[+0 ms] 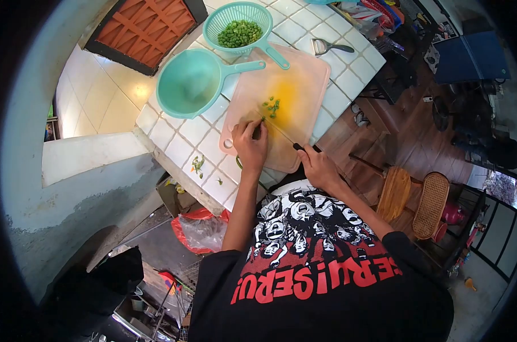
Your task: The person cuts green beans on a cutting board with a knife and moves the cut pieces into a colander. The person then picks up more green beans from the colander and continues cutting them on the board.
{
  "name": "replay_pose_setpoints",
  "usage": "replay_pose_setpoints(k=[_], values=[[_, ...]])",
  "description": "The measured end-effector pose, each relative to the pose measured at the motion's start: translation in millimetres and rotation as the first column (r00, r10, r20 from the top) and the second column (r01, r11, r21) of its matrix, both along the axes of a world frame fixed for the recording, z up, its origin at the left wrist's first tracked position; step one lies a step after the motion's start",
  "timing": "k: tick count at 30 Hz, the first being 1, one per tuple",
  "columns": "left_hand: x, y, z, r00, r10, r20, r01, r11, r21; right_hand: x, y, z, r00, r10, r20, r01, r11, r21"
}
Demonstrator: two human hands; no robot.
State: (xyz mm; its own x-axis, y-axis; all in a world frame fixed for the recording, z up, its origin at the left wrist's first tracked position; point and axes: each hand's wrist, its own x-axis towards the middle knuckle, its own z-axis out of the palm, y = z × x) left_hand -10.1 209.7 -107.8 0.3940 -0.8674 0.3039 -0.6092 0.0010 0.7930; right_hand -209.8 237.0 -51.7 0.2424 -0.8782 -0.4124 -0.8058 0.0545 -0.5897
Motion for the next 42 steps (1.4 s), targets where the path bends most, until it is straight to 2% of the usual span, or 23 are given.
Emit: replay_pose_setpoints(k=[3, 5, 9, 12, 14, 17, 21, 23, 24, 26, 29, 33, 35, 38, 42], values=[[2, 1, -1, 0.999, -0.003, 0.042, 0.003, 1.0, -0.012, 5, -1, 5, 1.0, 0.013, 0.007, -0.013, 1.0, 0.024], [1, 1, -2, 1.0, 0.004, 0.028, -0.004, 1.0, -0.001, 11, -3, 8, 0.996, 0.041, -0.083, -0.04, 0.999, 0.013], [0, 2, -3, 0.998, -0.016, 0.056, 0.019, 0.999, -0.04, 21, -13, 0, 0.985, 0.108, -0.132, -0.116, 0.992, -0.053], [1, 4, 3, 0.989, 0.022, 0.144, -0.023, 1.0, 0.009, 14, -8, -3, 0.987, 0.092, -0.132, -0.099, 0.994, -0.047], [-1, 7, -4, 0.994, 0.063, 0.09, -0.067, 0.997, 0.047, -2, 4, -5, 1.0, 0.002, -0.021, -0.003, 0.998, -0.069], [-1, 6, -2, 0.995, 0.054, 0.081, -0.055, 0.998, 0.007, -7, 5, -8, 0.999, -0.033, -0.025, 0.031, 0.998, -0.055], [0, 7, 0, 0.992, 0.049, 0.112, -0.043, 0.998, -0.051, -2, 4, -2, 0.999, 0.02, 0.035, -0.018, 0.999, -0.047], [1, 7, 1, 0.993, 0.039, 0.11, -0.036, 0.999, -0.03, -1, 3, 0, 0.998, 0.066, -0.011, -0.066, 0.998, 0.014], [1, 6, -1, 0.993, 0.039, 0.11, -0.036, 0.999, -0.029, 1, 1, 1, 0.998, 0.066, -0.01, -0.065, 0.998, 0.014], [2, 7, -5, 0.998, 0.037, 0.042, -0.036, 0.999, -0.025, 9, -1, 3, 0.986, 0.103, -0.131, -0.106, 0.994, -0.02], [2, 8, -6, 0.999, 0.009, 0.039, -0.008, 0.999, -0.034, 24, -15, 1, 0.979, 0.136, -0.149, -0.143, 0.989, -0.037], [4, 12, 2, 0.992, 0.033, 0.118, -0.028, 0.999, -0.039, 13, -5, 1, 0.991, 0.083, -0.105, -0.09, 0.994, -0.069], [5, 14, 8, 0.976, 0.036, 0.216, -0.046, 0.998, 0.044, 0, 1, -1, 1.0, 0.017, -0.023, -0.019, 0.998, -0.053], [3, 14, 4, 0.985, 0.031, 0.167, -0.039, 0.998, 0.041, -6, 1, 0, 1.0, 0.01, -0.014, -0.01, 1.0, 0.002], [4, 10, -2, 0.996, 0.028, 0.09, -0.031, 0.999, 0.03, -1, -1, -3, 0.999, 0.04, 0.016, -0.04, 0.999, -0.022]])
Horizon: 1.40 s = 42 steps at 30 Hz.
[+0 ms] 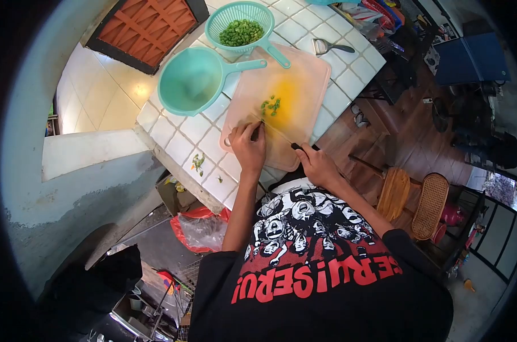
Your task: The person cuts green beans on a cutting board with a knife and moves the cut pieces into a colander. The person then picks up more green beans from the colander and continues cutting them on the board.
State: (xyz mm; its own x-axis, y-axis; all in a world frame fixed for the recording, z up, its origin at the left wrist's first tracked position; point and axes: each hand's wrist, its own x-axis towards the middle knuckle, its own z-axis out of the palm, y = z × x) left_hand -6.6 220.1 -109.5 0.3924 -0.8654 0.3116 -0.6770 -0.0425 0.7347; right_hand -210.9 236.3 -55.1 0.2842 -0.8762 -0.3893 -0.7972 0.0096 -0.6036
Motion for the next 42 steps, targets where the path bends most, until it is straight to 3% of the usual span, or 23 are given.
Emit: replay_pose_setpoints(k=[3, 6, 8, 12, 14, 17, 24, 30, 33, 42], values=[[3, 0, -1, 0.999, -0.021, -0.043, 0.022, 1.0, 0.003, 7, -5, 6, 1.0, 0.024, -0.01, -0.024, 1.0, -0.005], [0, 3, 0, 0.998, -0.028, -0.051, 0.029, 0.999, 0.013, 18, -6, 5, 0.986, 0.053, -0.156, -0.053, 0.999, 0.007], [0, 2, 5, 0.999, -0.038, -0.028, 0.037, 0.999, -0.03, 21, -13, -7, 0.984, 0.097, -0.15, -0.108, 0.992, -0.063], [-1, 2, 6, 0.998, 0.014, -0.067, -0.015, 1.0, -0.02, 6, -2, 1, 0.988, 0.056, -0.145, -0.063, 0.997, -0.045], [0, 3, 10, 0.997, 0.048, 0.062, -0.051, 0.997, 0.051, -5, 2, 5, 0.996, -0.015, -0.084, 0.015, 1.0, -0.003], [1, 1, 14, 0.996, 0.066, 0.064, -0.072, 0.993, 0.098, -6, 3, 8, 0.996, -0.018, -0.091, 0.019, 1.0, 0.003], [4, 3, 4, 0.999, 0.035, 0.035, -0.036, 0.998, 0.044, 4, 0, 11, 0.998, 0.043, -0.051, -0.042, 0.999, 0.01], [2, 5, 10, 1.0, 0.024, 0.002, -0.024, 0.999, 0.035, 17, -5, 1, 0.981, 0.079, -0.179, -0.082, 0.997, -0.007], [8, 6, 9, 0.999, 0.002, 0.043, -0.002, 1.0, 0.007, 18, -7, 3, 0.992, 0.07, -0.107, -0.077, 0.995, -0.067], [0, -13, 8, 0.998, -0.043, 0.053, 0.039, 0.997, 0.069, 1, -5, 7, 0.999, 0.002, -0.049, -0.002, 1.0, 0.0]])
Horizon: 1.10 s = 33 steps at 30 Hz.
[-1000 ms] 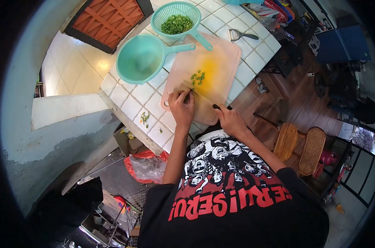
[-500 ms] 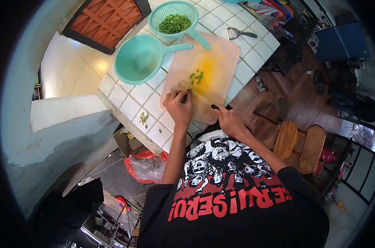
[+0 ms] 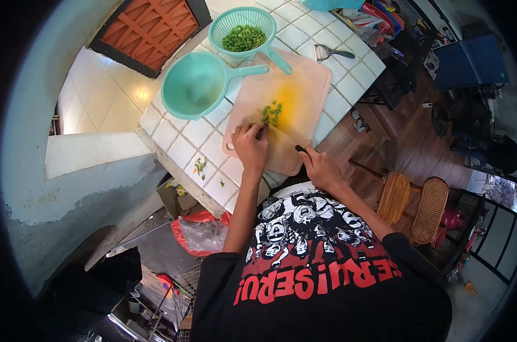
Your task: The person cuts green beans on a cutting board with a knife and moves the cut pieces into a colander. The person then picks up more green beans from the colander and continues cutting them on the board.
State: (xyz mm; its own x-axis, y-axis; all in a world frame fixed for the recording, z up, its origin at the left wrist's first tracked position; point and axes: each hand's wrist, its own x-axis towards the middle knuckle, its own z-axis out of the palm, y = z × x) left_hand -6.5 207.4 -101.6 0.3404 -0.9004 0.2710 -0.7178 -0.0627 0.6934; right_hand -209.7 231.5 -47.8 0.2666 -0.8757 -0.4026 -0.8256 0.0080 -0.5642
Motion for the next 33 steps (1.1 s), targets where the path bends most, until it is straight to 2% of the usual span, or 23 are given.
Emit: replay_pose_setpoints(k=[2, 6, 8, 14, 21, 24, 33], values=[[-1, 2, -4, 0.998, 0.008, -0.056, -0.009, 1.0, -0.024, 2, 0, -9, 0.996, 0.02, -0.082, -0.025, 0.998, -0.062], [-1, 3, -2, 0.999, 0.019, -0.035, -0.021, 0.998, -0.058, 19, -5, 1, 0.983, 0.041, -0.177, -0.046, 0.999, -0.024], [0, 6, 2, 1.0, 0.004, -0.007, -0.004, 0.998, -0.061, 17, -4, -4, 0.995, 0.007, -0.096, -0.011, 0.999, -0.042], [1, 11, -3, 0.999, 0.023, -0.034, -0.025, 0.998, -0.055, -12, 12, -4, 0.999, -0.033, -0.024, 0.033, 0.999, -0.018], [0, 11, -5, 1.0, 0.015, -0.019, -0.016, 0.998, -0.057, 2, -1, -5, 0.998, -0.06, -0.012, 0.06, 0.996, -0.062], [4, 11, -4, 1.0, -0.011, -0.011, 0.01, 0.998, -0.069, 9, -11, -16, 0.997, -0.069, 0.021, 0.069, 0.998, 0.001], [3, 12, -6, 0.999, 0.011, -0.039, -0.013, 0.998, -0.058, 11, -7, -3, 1.0, -0.012, 0.015, 0.013, 0.999, -0.038]])
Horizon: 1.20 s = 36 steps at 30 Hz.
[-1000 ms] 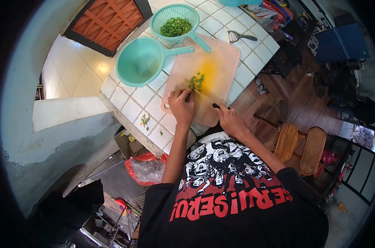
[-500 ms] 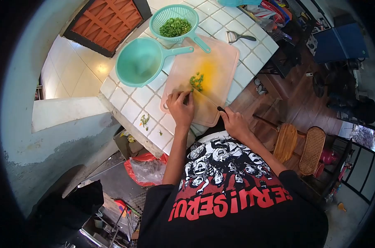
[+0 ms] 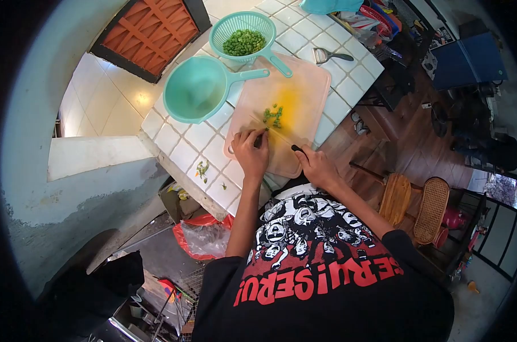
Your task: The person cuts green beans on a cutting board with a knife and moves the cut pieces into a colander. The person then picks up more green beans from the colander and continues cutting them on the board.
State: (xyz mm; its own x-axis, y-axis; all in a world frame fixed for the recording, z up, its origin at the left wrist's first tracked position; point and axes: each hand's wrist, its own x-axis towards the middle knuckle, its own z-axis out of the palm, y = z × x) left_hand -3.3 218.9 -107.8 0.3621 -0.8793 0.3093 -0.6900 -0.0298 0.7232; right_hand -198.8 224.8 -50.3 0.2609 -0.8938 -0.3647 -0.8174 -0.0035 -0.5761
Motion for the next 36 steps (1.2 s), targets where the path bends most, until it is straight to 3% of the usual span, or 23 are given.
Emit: replay_pose_setpoints(k=[5, 9, 24, 26, 27, 30, 33, 34, 36], values=[[1, -2, -1, 1.0, -0.015, 0.022, 0.016, 0.999, -0.038, 9, -2, -3, 0.992, 0.054, -0.116, -0.056, 0.998, -0.016], [0, 0, 2, 0.998, -0.037, 0.051, 0.04, 0.998, -0.043, 10, 1, 1, 0.992, 0.045, -0.115, -0.05, 0.998, -0.038], [-5, -3, 0, 0.992, 0.077, -0.1, -0.077, 0.997, 0.001, -11, 12, 9, 0.994, 0.011, -0.107, -0.014, 1.0, -0.024], [-10, -3, 0, 0.993, 0.091, 0.074, -0.088, 0.995, -0.043, -8, 8, 10, 0.977, 0.032, -0.209, -0.03, 0.999, 0.011], [-11, -3, 1, 0.994, 0.084, 0.07, -0.081, 0.996, -0.044, -6, 5, 2, 0.977, 0.024, -0.212, -0.023, 1.0, 0.01], [-8, 2, 2, 0.996, -0.017, 0.088, 0.022, 0.998, -0.055, 3, -9, -22, 0.993, -0.071, 0.097, 0.061, 0.992, 0.11], [-6, 1, -2, 0.997, 0.061, 0.045, -0.059, 0.997, -0.044, 1, -4, -25, 0.973, -0.111, 0.201, 0.091, 0.99, 0.106], [-6, 1, -2, 0.997, 0.076, 0.008, -0.075, 0.996, -0.045, 0, -2, -23, 0.974, -0.105, 0.201, 0.086, 0.991, 0.104], [-7, 1, -1, 0.996, 0.088, -0.034, -0.089, 0.995, -0.043, -4, 3, -15, 0.996, -0.082, 0.033, 0.079, 0.993, 0.085]])
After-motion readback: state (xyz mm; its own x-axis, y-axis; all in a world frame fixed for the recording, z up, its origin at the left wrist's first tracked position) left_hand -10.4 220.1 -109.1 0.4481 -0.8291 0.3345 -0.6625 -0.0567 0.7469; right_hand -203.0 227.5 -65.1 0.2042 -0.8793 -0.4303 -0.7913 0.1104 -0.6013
